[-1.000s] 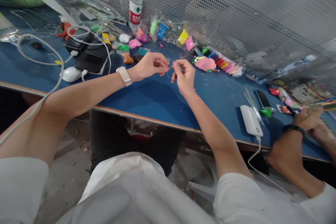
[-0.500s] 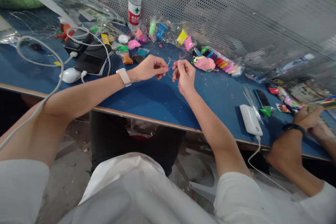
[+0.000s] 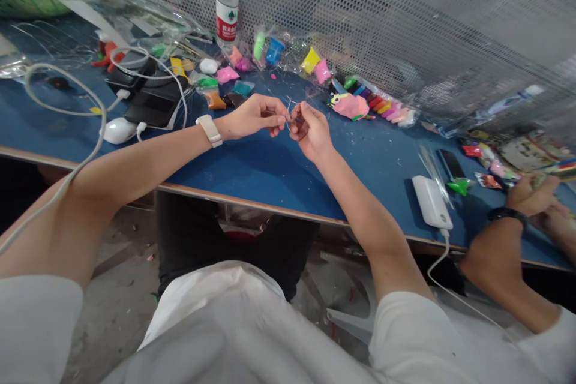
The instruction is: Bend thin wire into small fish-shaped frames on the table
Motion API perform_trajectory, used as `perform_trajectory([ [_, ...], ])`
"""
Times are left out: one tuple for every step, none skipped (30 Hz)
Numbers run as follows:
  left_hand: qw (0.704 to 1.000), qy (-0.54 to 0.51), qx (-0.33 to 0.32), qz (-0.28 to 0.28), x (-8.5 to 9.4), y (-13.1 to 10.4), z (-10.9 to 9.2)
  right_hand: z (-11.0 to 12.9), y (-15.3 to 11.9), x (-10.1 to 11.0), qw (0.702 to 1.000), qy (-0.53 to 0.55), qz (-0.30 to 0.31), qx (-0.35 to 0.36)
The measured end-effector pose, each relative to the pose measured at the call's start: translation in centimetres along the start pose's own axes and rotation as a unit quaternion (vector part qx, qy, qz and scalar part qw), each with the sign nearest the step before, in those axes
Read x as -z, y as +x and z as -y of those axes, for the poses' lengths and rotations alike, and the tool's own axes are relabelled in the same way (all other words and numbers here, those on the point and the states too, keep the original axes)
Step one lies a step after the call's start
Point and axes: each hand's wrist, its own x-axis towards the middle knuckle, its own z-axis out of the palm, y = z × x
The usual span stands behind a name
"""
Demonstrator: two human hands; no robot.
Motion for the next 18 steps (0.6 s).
perform_trajectory([
  [1.0,0.001,-0.002,0.007,0.0,0.0,-0.1,0.0,0.0,0.0,1.0,0.005,0.011,-0.007],
  [1.0,0.003,-0.004,0.013,0.0,0.0,-0.2,0.0,0.0,0.1,1.0,0.01,0.02,-0.013],
  [1.0,0.007,-0.007,0.016,0.0,0.0,-0.2,-0.1,0.1,0.2,0.999,0.016,0.026,-0.016],
  [1.0,0.011,-0.009,0.014,0.0,0.0,-0.1,-0.2,0.1,0.3,0.999,0.02,0.026,-0.015],
  [1.0,0.019,-0.012,0.006,0.1,0.1,0.0,-0.3,0.2,0.4,0.999,0.022,0.021,-0.009],
  [0.999,0.029,-0.015,-0.006,0.1,0.1,0.3,-0.3,0.2,0.6,1.0,0.021,0.011,0.002],
  [0.999,0.042,-0.02,-0.022,0.2,0.2,0.6,-0.4,0.2,0.7,1.0,0.015,-0.002,0.017],
  [0.997,0.057,-0.026,-0.04,0.4,0.3,0.9,-0.4,0.2,0.7,0.999,0.005,-0.014,0.034],
  [0.995,0.076,-0.034,-0.059,0.5,0.4,1.2,-0.3,0.1,0.7,0.998,-0.009,-0.025,0.053],
  [0.992,0.096,-0.04,-0.077,0.7,0.5,1.5,-0.2,0.0,0.6,0.997,-0.024,-0.033,0.07],
  [0.988,0.117,-0.046,-0.092,0.9,0.5,1.7,0.0,-0.2,0.5,0.995,-0.041,-0.039,0.087],
  [0.984,0.139,-0.05,-0.102,1.0,0.5,1.9,0.1,-0.4,0.4,0.992,-0.058,-0.044,0.103],
  [0.98,0.16,-0.055,-0.107,1.1,0.5,1.9,0.3,-0.6,0.2,0.989,-0.074,-0.049,0.116],
  [0.976,0.182,-0.06,-0.108,1.2,0.4,1.9,0.5,-0.8,0.1,0.986,-0.088,-0.055,0.128],
  [0.971,0.203,-0.066,-0.107,1.2,0.4,1.8,0.6,-1.0,0.0,0.984,-0.098,-0.061,0.136],
  [0.966,0.224,-0.072,-0.108,1.1,0.3,1.6,0.7,-1.0,0.0,0.983,-0.105,-0.066,0.139],
  [0.96,0.245,-0.077,-0.112,1.1,0.3,1.5,0.8,-1.1,0.1,0.982,-0.107,-0.067,0.137],
  [0.953,0.265,-0.082,-0.121,1.0,0.2,1.3,0.8,-1.0,0.2,0.984,-0.105,-0.064,0.13],
])
